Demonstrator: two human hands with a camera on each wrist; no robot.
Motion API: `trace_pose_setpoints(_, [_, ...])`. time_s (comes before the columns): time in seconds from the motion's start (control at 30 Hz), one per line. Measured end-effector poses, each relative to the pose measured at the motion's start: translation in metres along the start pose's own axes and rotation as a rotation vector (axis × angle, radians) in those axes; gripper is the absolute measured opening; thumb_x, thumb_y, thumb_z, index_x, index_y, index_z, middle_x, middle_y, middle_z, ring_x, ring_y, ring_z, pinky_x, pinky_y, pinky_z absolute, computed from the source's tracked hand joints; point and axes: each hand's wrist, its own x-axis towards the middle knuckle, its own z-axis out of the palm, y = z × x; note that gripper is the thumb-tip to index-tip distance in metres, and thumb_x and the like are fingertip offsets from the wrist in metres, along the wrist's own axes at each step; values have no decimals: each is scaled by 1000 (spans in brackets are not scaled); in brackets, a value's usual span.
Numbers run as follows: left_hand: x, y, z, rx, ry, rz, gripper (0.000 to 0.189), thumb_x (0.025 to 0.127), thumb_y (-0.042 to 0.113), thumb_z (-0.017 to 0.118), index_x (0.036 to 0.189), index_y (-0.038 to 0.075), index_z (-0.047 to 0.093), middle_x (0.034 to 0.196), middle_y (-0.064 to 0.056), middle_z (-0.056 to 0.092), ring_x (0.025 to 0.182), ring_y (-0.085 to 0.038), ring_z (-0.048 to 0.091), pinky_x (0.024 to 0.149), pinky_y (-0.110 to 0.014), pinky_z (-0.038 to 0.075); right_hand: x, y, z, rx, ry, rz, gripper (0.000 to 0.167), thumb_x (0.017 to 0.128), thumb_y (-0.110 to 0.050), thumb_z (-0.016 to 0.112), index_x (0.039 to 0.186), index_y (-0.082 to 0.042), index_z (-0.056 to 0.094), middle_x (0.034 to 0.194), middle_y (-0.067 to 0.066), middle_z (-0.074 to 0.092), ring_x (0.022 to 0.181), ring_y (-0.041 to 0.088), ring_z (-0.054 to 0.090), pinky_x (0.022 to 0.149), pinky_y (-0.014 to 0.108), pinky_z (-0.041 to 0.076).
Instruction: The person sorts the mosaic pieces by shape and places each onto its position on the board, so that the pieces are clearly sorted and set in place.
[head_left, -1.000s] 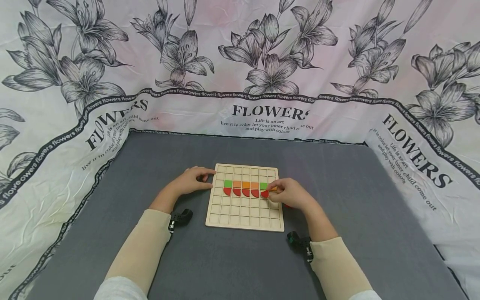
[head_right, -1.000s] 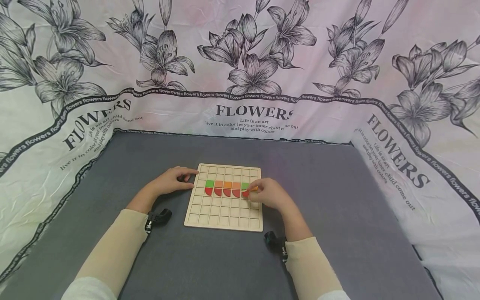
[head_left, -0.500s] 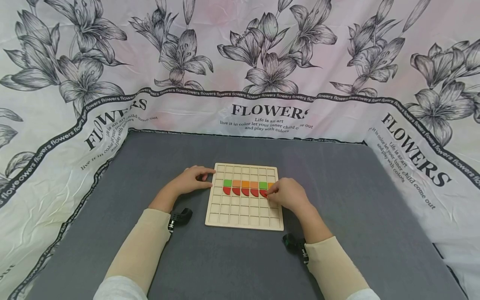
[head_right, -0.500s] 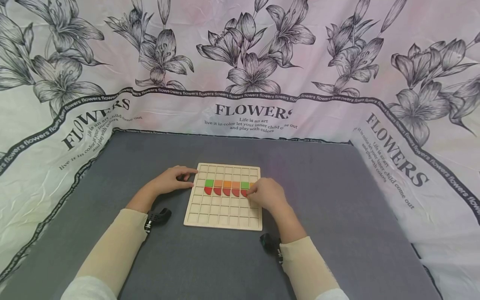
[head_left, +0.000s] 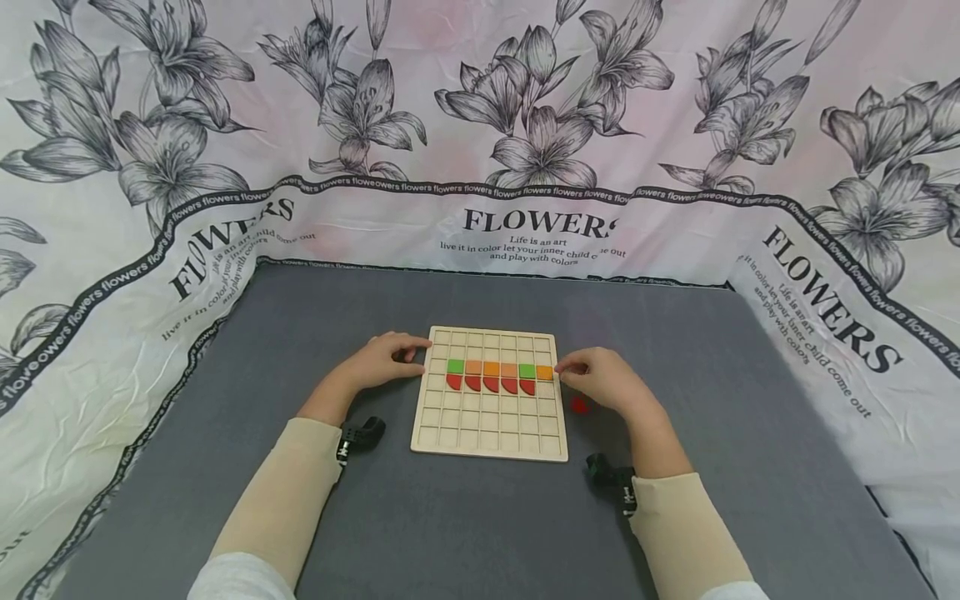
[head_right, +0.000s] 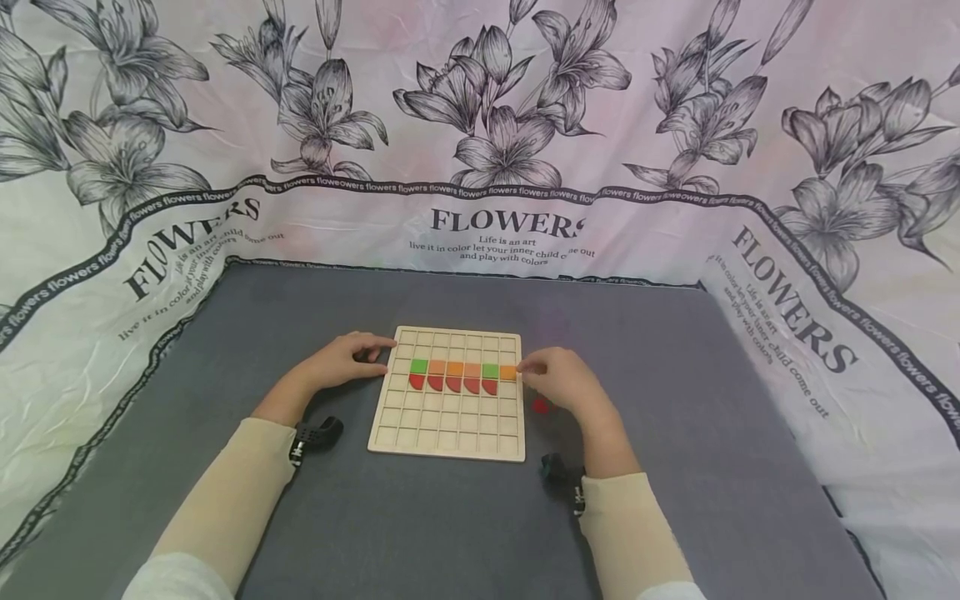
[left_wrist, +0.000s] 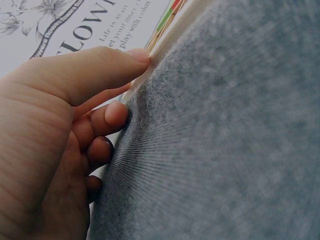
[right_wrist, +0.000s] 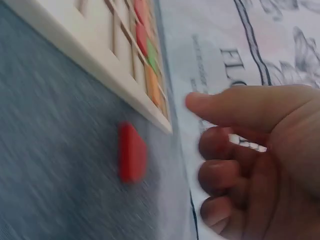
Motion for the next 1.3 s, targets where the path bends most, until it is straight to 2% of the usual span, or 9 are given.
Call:
trace_pose_setpoints(0.13, [0,1,-1,-12,4,-4,45,94,23,78,135,8,66,85,1,51,83,-20,41,86,-48,22,-4,9,-9,47,-111,29,26,90,-9,78,113,0,72,71,5,50,63,19,44,62,35,38])
trace_pose_setpoints(0.3, [0,-1,0,-9,8,-6,45,94,23,79,134,9,66,86,1,52,83,-20,42,86,-47,23,-5,14,-7,38,-194,71,31,81,-10,86,105,-2,67,73,5,53,66,19,48,64,34,39])
trace_pose_setpoints(0.5, [0,-1,1,-9,12,-4,45,94,22,78,135,9,66,86,1,52,82,-20,43,82,-43,29,0,14,0,-94,-128,91,9,84,-9,76,87,-9,67,77,2,58,70,19,52,63,34,41])
trace_pose_setpoints(0.67, [-1,0,1,-15,8,-3,44,94,20,78,136,8,66,85,1,51,82,-20,42,81,-42,30,2,15,-1,-135,-33,84,3,87,-10,70,87,-8,67,77,4,59,69,20,53,62,36,42])
trace_pose_setpoints(0.83, [-1,1,0,-14,6,-2,44,95,19,77,135,8,66,85,0,51,82,-20,42,80,-42,31,-3,21,-12,-135,29,120,16,93,-14,67,104,-2,69,93,13,65,79,27,58,71,43,49])
trace_pose_setpoints(0.97, [0,1,0,-3,9,-2,43,95,20,77,135,8,66,85,1,51,82,-20,43,81,-42,30,-9,30,-22,-112,26,167,26,94,-15,67,116,0,67,108,20,65,92,33,61,80,49,51])
trace_pose_setpoints(1.07, [0,0,0,7,11,1,42,95,21,77,134,9,67,85,2,51,83,-19,43,83,-44,27,-11,36,-25,-87,7,171,28,91,-13,71,116,-1,67,108,19,63,93,33,60,81,49,50])
trace_pose_setpoints(1.2, [1,-1,0,9,10,5,42,95,22,77,133,9,67,84,2,51,82,-19,42,85,-46,23,-10,44,-24,-69,-15,146,30,86,-13,77,112,-2,68,100,14,61,88,29,57,76,44,48])
trace_pose_setpoints(1.3, [1,-1,0,6,7,6,42,95,22,77,133,9,67,84,2,51,82,-19,42,85,-46,25,-6,50,-20,-61,-12,137,27,85,-14,77,109,-4,70,95,10,59,84,26,54,72,40,44])
